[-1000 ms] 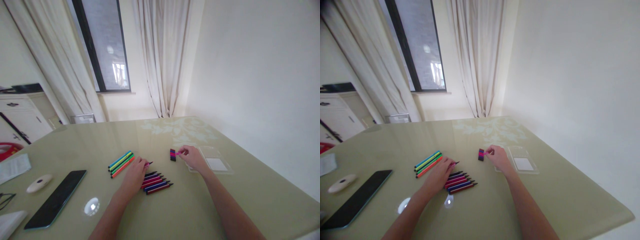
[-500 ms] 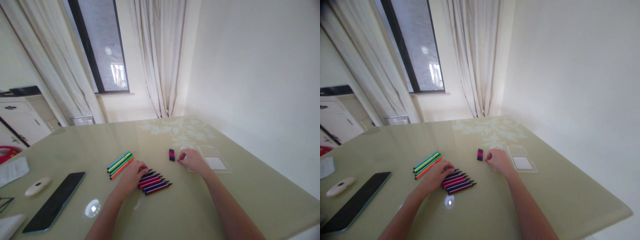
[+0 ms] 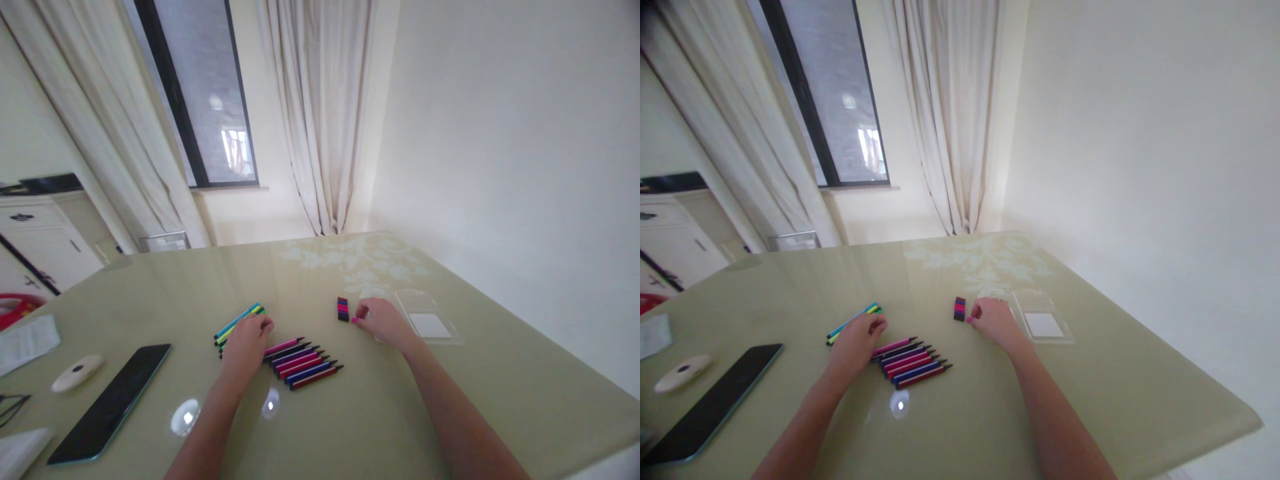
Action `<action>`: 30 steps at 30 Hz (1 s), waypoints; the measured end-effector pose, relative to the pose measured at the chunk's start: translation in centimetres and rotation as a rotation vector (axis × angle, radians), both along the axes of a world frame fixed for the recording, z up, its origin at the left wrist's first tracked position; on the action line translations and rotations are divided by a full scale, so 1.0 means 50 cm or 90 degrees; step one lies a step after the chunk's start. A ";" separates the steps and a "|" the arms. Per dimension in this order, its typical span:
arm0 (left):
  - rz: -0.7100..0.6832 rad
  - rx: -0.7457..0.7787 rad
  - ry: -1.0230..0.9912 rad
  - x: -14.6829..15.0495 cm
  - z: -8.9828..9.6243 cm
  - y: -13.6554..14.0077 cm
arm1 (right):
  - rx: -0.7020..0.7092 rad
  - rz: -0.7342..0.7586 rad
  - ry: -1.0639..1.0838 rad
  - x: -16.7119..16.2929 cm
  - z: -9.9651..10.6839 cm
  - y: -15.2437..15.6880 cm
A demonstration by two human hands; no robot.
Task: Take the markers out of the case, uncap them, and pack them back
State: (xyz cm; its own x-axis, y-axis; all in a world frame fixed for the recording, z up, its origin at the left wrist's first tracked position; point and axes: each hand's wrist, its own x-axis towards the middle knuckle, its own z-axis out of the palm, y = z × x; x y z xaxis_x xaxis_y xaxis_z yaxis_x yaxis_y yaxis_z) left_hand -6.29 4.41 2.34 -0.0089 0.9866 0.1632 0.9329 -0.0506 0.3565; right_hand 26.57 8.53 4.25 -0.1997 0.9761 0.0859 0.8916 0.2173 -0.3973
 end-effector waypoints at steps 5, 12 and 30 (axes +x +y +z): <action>0.166 0.006 0.185 -0.028 0.003 -0.015 | 0.006 0.000 0.013 -0.001 0.003 -0.001; 0.082 0.012 0.125 -0.011 0.001 -0.007 | 0.072 0.018 0.115 -0.025 0.010 -0.004; -0.256 0.228 0.085 0.114 0.009 -0.047 | -0.016 0.277 0.489 -0.143 0.006 -0.060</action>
State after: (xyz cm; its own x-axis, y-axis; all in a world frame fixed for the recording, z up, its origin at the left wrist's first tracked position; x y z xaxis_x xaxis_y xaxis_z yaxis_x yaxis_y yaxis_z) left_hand -0.59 2.05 2.81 0.4001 0.7906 0.4636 0.8512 -0.5080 0.1317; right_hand 19.42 5.52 4.56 -0.4497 0.8305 0.3286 0.2172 0.4586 -0.8617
